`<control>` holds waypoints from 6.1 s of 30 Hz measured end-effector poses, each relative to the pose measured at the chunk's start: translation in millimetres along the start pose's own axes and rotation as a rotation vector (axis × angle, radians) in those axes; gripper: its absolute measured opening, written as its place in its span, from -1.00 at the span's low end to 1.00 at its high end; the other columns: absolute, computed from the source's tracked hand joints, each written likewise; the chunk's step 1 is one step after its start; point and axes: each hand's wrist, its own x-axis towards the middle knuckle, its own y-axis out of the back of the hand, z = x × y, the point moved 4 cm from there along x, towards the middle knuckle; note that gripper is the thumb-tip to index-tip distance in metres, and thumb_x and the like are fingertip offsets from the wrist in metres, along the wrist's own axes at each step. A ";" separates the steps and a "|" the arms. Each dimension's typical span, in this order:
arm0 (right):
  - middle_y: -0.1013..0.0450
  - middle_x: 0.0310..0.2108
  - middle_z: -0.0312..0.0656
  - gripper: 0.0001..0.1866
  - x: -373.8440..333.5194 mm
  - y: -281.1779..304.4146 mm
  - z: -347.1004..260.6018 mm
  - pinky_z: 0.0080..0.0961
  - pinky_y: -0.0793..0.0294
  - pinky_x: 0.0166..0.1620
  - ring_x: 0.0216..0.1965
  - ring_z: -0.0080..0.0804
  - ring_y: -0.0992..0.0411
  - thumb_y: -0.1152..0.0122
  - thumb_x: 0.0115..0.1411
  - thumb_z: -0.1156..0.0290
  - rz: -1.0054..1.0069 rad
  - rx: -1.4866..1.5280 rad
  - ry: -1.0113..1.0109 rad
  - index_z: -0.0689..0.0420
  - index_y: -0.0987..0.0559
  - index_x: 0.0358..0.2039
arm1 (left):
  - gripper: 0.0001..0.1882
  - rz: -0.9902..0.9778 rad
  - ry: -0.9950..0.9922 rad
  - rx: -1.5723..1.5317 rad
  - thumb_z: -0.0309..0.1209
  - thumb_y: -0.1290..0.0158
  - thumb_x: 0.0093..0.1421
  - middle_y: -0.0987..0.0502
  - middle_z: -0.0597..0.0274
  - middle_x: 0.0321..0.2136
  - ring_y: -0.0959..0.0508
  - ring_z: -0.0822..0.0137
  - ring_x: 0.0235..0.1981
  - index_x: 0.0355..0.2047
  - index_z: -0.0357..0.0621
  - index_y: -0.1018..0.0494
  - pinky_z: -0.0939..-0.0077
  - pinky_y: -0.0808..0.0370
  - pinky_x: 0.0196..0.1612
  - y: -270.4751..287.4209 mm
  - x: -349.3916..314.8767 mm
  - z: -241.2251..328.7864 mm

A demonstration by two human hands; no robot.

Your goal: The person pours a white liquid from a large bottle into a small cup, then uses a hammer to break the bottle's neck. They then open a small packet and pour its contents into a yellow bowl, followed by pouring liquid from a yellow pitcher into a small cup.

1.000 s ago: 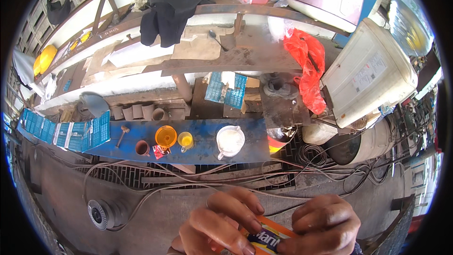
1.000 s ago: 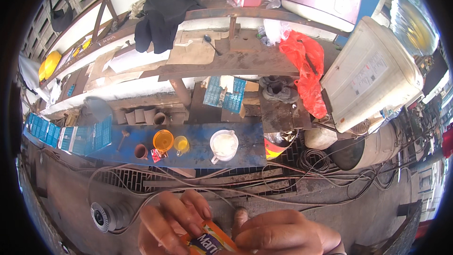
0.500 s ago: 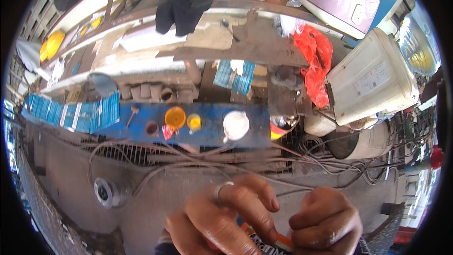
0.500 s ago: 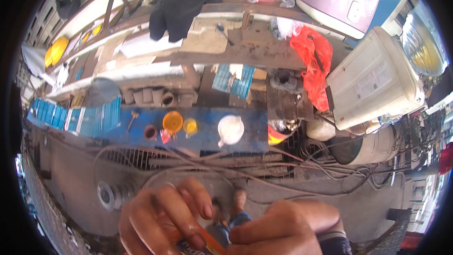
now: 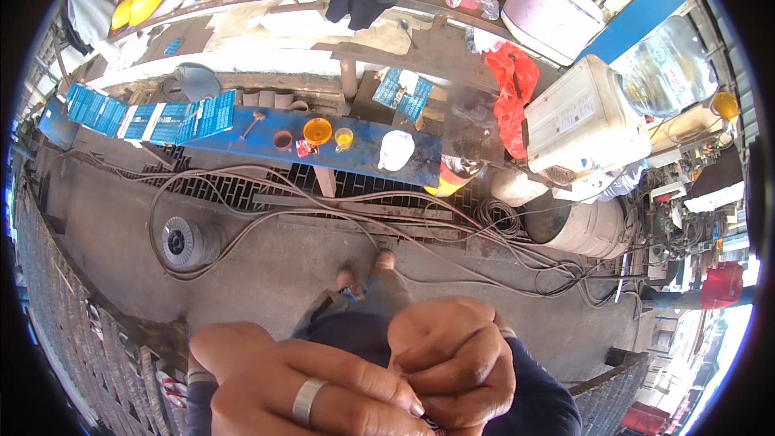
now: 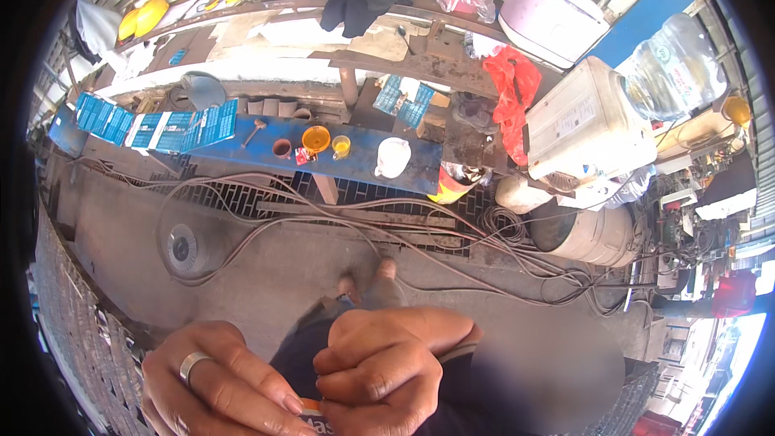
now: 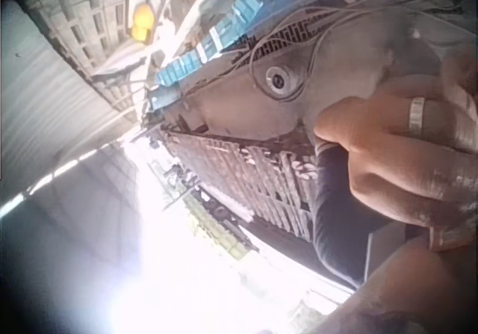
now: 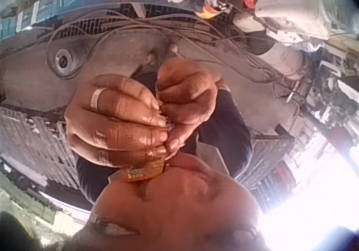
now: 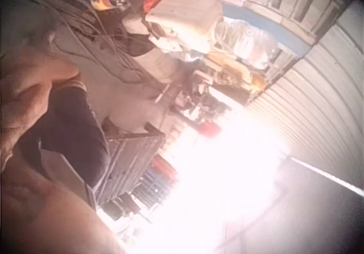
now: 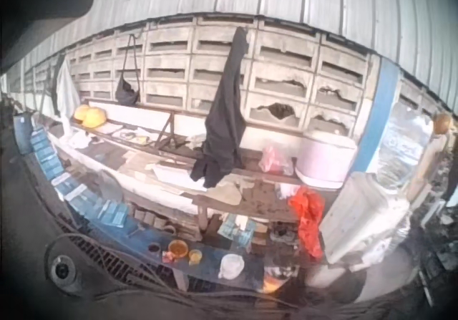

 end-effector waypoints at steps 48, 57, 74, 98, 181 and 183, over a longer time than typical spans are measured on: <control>-0.49 -0.12 -0.49 -0.66 -3.9 266.4 -513.0 -0.66 -0.25 -0.41 -0.30 -0.73 -0.37 -0.19 0.39 0.10 1.173 -0.422 -0.925 -0.10 -0.51 0.10 | -0.88 -0.688 -0.004 -0.852 -0.21 -0.31 0.21 -0.67 0.44 -0.30 -0.67 0.32 -0.24 -0.25 0.30 -0.61 0.08 -0.38 0.05 -449.0 -75.2 98.6; -0.51 -0.12 -0.41 -0.60 -17.1 297.9 -446.8 -0.66 -0.24 -0.44 -0.33 -0.72 -0.39 -0.19 0.41 0.15 1.168 -0.422 -0.973 -0.05 -0.49 0.18 | -0.96 -0.581 0.263 -0.613 -0.24 -0.24 0.22 -0.65 0.51 -0.43 -0.65 0.36 -0.38 -0.37 0.21 -0.65 0.17 -0.38 -0.03 -394.5 -56.1 49.0; -0.54 -0.18 -0.42 -0.73 -196.4 384.3 23.5 -0.63 -0.26 -0.47 -0.48 -0.67 -0.32 -0.04 0.52 0.15 1.040 -0.312 -1.595 -0.23 -0.42 0.18 | -0.68 -0.498 1.497 0.924 -0.14 -0.18 0.29 -0.72 0.02 -0.31 -0.72 0.01 -0.21 -0.21 -0.13 -0.70 0.15 -0.60 -0.13 169.8 -397.9 -469.0; -0.53 0.00 -0.20 -0.45 -410.2 619.1 278.6 -0.36 -0.64 -0.34 -0.20 -0.40 -0.59 -0.19 0.42 0.13 -0.137 -1.003 -2.187 -0.11 -0.30 0.35 | -0.58 -0.274 2.086 0.862 -0.07 -0.09 0.31 -0.71 0.06 -0.08 -0.69 0.00 -0.01 0.06 0.04 -0.63 0.14 -0.60 0.05 175.1 -523.6 -446.3; -0.58 -0.27 0.02 -0.84 -424.8 571.8 297.5 -0.07 -0.58 -0.05 -0.19 0.09 -0.57 -0.35 0.17 0.39 -0.837 -1.604 -1.713 0.19 -0.68 -0.29 | -0.92 -0.774 1.031 0.639 -0.42 -0.20 0.18 -0.68 0.06 -0.42 -0.65 -0.03 -0.33 -0.40 -0.16 -0.62 0.09 -0.59 -0.19 129.8 -456.1 -749.7; -0.57 -0.28 0.01 -0.84 -423.0 571.2 299.8 -0.05 -0.58 -0.06 -0.17 0.07 -0.58 -0.35 0.13 0.41 -0.737 -1.618 -1.738 0.20 -0.68 -0.29 | -0.95 -0.674 1.020 0.616 -0.44 -0.20 0.18 -0.67 0.07 -0.42 -0.65 -0.02 -0.33 -0.40 -0.12 -0.61 0.09 -0.59 -0.21 129.4 -450.6 -748.9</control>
